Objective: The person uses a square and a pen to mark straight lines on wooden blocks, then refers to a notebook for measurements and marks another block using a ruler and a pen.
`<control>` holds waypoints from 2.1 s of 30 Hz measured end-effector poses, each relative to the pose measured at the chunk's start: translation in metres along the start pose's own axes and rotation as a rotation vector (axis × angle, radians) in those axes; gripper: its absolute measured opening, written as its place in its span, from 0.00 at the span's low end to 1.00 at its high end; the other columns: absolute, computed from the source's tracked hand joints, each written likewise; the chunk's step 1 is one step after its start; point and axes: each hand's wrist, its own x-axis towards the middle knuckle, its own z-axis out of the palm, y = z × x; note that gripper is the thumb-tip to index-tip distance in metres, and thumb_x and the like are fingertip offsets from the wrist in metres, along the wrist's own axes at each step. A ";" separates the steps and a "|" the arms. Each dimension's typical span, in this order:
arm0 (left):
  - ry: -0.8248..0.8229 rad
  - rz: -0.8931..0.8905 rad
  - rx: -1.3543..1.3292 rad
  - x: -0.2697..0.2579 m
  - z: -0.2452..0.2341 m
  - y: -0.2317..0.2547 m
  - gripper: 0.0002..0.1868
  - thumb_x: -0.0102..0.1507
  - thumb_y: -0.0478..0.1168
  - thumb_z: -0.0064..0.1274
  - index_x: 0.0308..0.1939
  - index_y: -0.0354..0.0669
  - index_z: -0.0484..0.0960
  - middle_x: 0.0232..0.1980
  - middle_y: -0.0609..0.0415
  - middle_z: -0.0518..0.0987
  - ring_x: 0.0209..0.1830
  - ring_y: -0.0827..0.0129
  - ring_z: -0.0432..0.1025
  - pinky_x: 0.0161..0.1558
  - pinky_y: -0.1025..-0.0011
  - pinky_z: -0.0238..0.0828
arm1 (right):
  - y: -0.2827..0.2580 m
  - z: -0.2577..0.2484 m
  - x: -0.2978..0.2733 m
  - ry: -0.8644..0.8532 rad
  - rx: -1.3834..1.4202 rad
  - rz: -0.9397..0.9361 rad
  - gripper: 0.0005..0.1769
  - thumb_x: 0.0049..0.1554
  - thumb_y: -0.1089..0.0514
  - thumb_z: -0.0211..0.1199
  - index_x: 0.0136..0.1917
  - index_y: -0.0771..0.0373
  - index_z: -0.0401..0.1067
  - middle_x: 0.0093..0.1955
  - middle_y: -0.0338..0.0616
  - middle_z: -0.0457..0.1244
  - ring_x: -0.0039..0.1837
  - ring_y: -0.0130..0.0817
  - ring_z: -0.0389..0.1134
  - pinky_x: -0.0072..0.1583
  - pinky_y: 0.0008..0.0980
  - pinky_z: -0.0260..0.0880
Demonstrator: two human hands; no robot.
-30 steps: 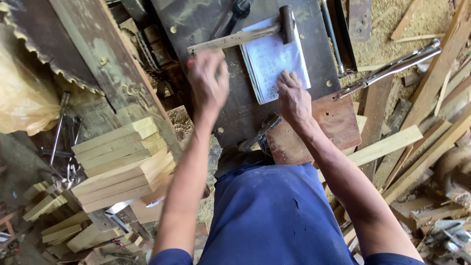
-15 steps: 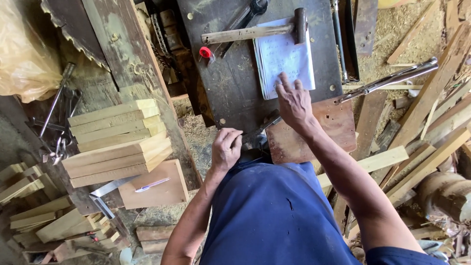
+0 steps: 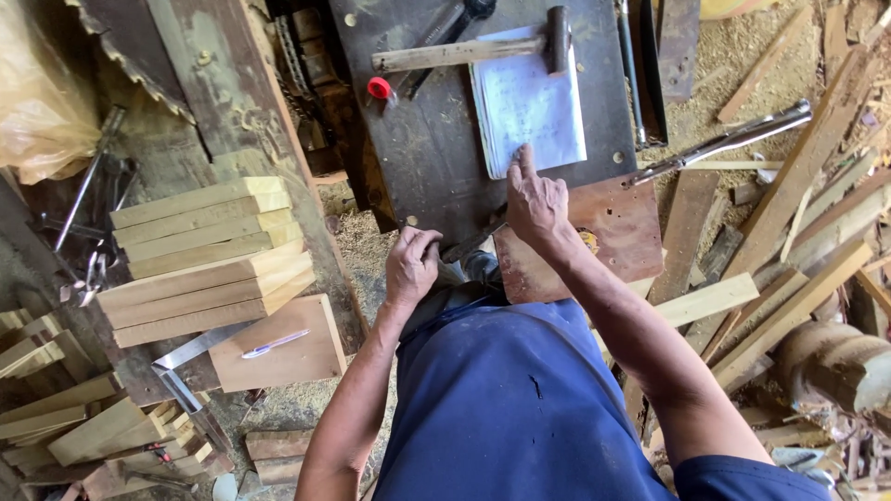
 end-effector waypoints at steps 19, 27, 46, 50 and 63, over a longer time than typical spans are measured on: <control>-0.026 -0.006 0.072 0.002 -0.002 0.004 0.10 0.61 0.35 0.58 0.43 0.58 0.83 0.39 0.58 0.76 0.40 0.57 0.79 0.42 0.64 0.80 | 0.009 -0.008 -0.035 0.215 0.193 -0.046 0.21 0.63 0.40 0.53 0.65 0.46 0.71 0.77 0.29 0.59 0.45 0.62 0.74 0.50 0.58 0.76; -0.044 -0.005 0.105 0.003 -0.005 0.004 0.09 0.60 0.37 0.58 0.43 0.59 0.82 0.37 0.56 0.75 0.38 0.54 0.78 0.41 0.60 0.79 | 0.008 -0.005 -0.044 0.124 0.239 -0.015 0.22 0.66 0.37 0.46 0.67 0.41 0.70 0.79 0.24 0.57 0.49 0.65 0.73 0.54 0.61 0.75; -0.086 -0.051 0.093 0.006 -0.006 0.011 0.10 0.61 0.37 0.58 0.44 0.60 0.82 0.38 0.57 0.75 0.39 0.56 0.78 0.42 0.61 0.78 | 0.003 0.001 -0.049 0.207 0.379 -0.031 0.28 0.65 0.44 0.50 0.77 0.46 0.58 0.78 0.34 0.54 0.50 0.69 0.72 0.53 0.66 0.75; -0.087 -0.052 0.094 0.005 -0.005 0.009 0.10 0.61 0.36 0.58 0.44 0.60 0.82 0.38 0.57 0.75 0.39 0.57 0.78 0.42 0.61 0.78 | 0.005 0.011 -0.044 0.270 0.360 -0.086 0.30 0.65 0.43 0.53 0.76 0.54 0.60 0.74 0.42 0.55 0.49 0.68 0.71 0.51 0.67 0.75; -0.081 -0.048 0.114 0.006 -0.007 0.012 0.10 0.61 0.37 0.58 0.44 0.60 0.81 0.37 0.56 0.74 0.39 0.54 0.77 0.42 0.59 0.77 | 0.003 0.004 -0.041 0.139 0.395 0.023 0.32 0.64 0.35 0.51 0.76 0.49 0.62 0.62 0.44 0.53 0.49 0.74 0.70 0.53 0.68 0.74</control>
